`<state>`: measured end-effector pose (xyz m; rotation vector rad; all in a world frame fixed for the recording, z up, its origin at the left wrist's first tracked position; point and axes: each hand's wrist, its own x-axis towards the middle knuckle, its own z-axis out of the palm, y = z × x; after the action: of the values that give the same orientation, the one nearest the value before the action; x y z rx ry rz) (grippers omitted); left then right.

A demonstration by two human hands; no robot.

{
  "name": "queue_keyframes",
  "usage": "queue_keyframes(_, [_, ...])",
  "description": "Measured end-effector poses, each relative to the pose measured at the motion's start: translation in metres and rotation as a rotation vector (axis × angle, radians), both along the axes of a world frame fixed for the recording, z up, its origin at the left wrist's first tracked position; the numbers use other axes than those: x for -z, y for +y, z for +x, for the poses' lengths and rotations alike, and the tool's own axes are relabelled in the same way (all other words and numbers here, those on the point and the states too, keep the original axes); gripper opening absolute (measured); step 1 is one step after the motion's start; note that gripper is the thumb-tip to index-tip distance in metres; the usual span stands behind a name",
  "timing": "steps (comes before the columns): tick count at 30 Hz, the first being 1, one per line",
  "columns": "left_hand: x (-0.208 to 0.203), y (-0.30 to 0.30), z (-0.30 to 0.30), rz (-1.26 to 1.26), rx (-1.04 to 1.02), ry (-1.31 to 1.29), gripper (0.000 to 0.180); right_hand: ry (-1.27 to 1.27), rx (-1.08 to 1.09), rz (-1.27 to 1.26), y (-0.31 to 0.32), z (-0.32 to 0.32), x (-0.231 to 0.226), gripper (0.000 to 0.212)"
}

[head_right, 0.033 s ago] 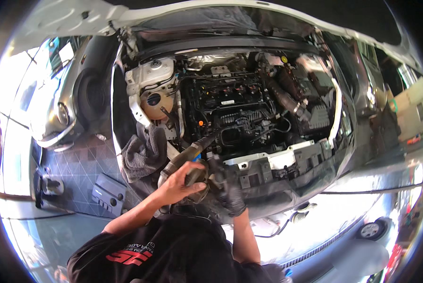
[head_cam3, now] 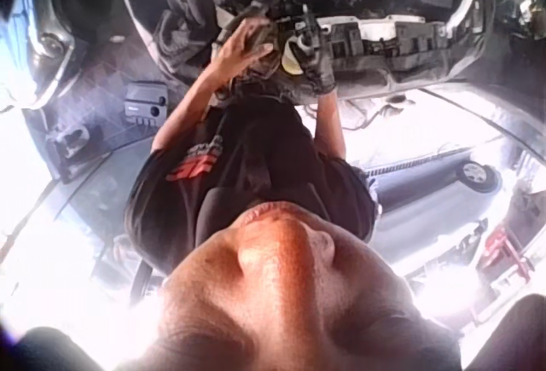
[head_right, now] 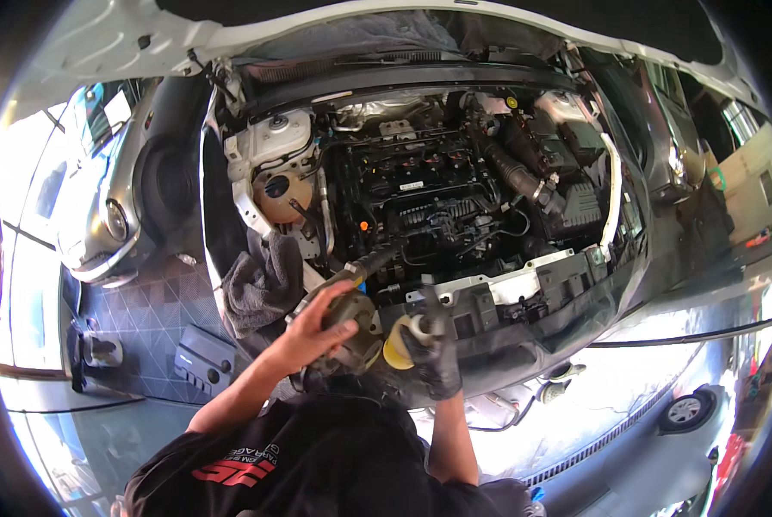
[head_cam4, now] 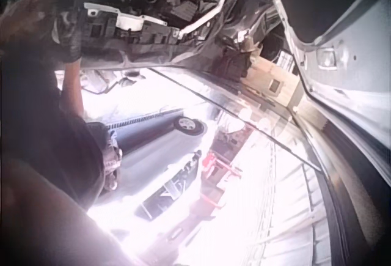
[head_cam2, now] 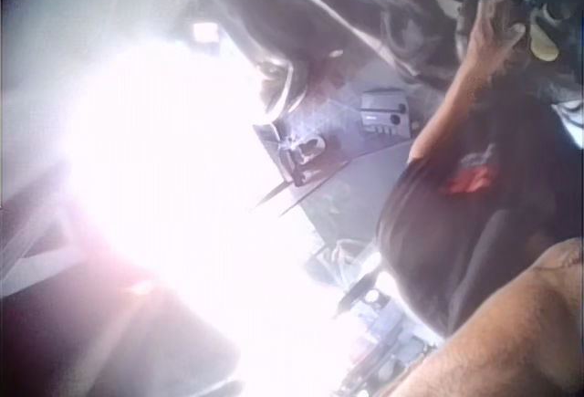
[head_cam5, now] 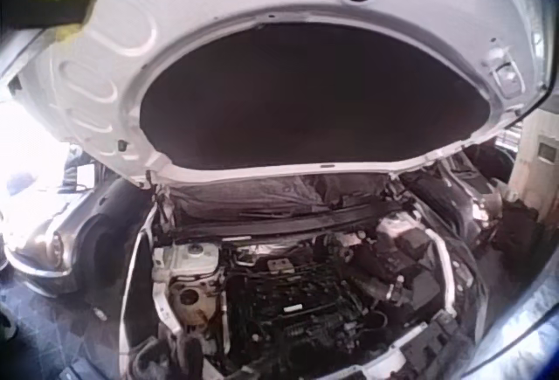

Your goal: The person sprays a cleaning solution from a yellow bottle onto various components within the car's engine bay and wipes them with a cloth. The person systematically cleans the engine cover, hoses, and surrounding areas, moving the cloth and spray bottle between different sections of the engine compartment.

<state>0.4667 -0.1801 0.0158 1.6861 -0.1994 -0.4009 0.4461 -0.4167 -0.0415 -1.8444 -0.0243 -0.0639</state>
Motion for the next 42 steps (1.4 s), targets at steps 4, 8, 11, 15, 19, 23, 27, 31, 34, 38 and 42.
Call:
queue_keyframes(4, [-0.037,0.036,0.009,-0.434,-0.172,0.606,0.059,-0.109,0.238,0.246,-0.030,-0.026,-0.023,0.072])
queue_keyframes(8, [-0.088,0.065,0.023,-0.422,-0.333,0.503,0.050,-0.047,0.510,0.280,-0.060,-0.039,0.043,0.049])
queue_keyframes(11, [-0.112,0.091,0.047,-0.287,-0.500,0.313,0.045,0.002,0.523,0.351,-0.058,-0.027,0.005,0.039])
queue_keyframes(15, [-0.104,0.111,0.104,-0.195,-0.669,0.169,0.041,-0.179,0.380,0.000,-0.068,-0.023,0.006,0.032])
queue_keyframes(19, [-0.091,0.144,0.155,-0.159,-0.654,0.131,0.042,-0.234,0.275,-0.039,-0.042,-0.010,-0.037,0.032])
queue_keyframes(23, [-0.075,0.153,0.202,-0.261,-0.619,0.208,0.040,-0.193,0.228,-0.049,-0.051,-0.008,-0.024,0.034])
queue_keyframes(27, [-0.066,0.138,0.226,-0.301,-0.597,0.170,0.036,-0.221,0.195,-0.030,-0.051,-0.002,-0.020,0.037])
queue_keyframes(31, [-0.061,0.131,0.255,-0.344,-0.549,0.171,0.033,-0.243,0.120,-0.015,-0.055,0.010,-0.014,0.038])
queue_keyframes(34, [-0.068,0.115,0.266,-0.323,-0.507,0.178,0.031,-0.221,0.121,-0.117,-0.059,0.019,-0.009,0.034])
queue_keyframes(38, [-0.065,0.084,0.283,-0.319,-0.438,0.174,0.034,-0.374,0.072,-0.326,-0.061,0.039,-0.007,0.040])
queue_keyframes(42, [-0.057,0.055,0.298,-0.270,-0.405,0.134,0.039,-0.296,0.043,0.021,-0.045,0.074,-0.013,0.044])
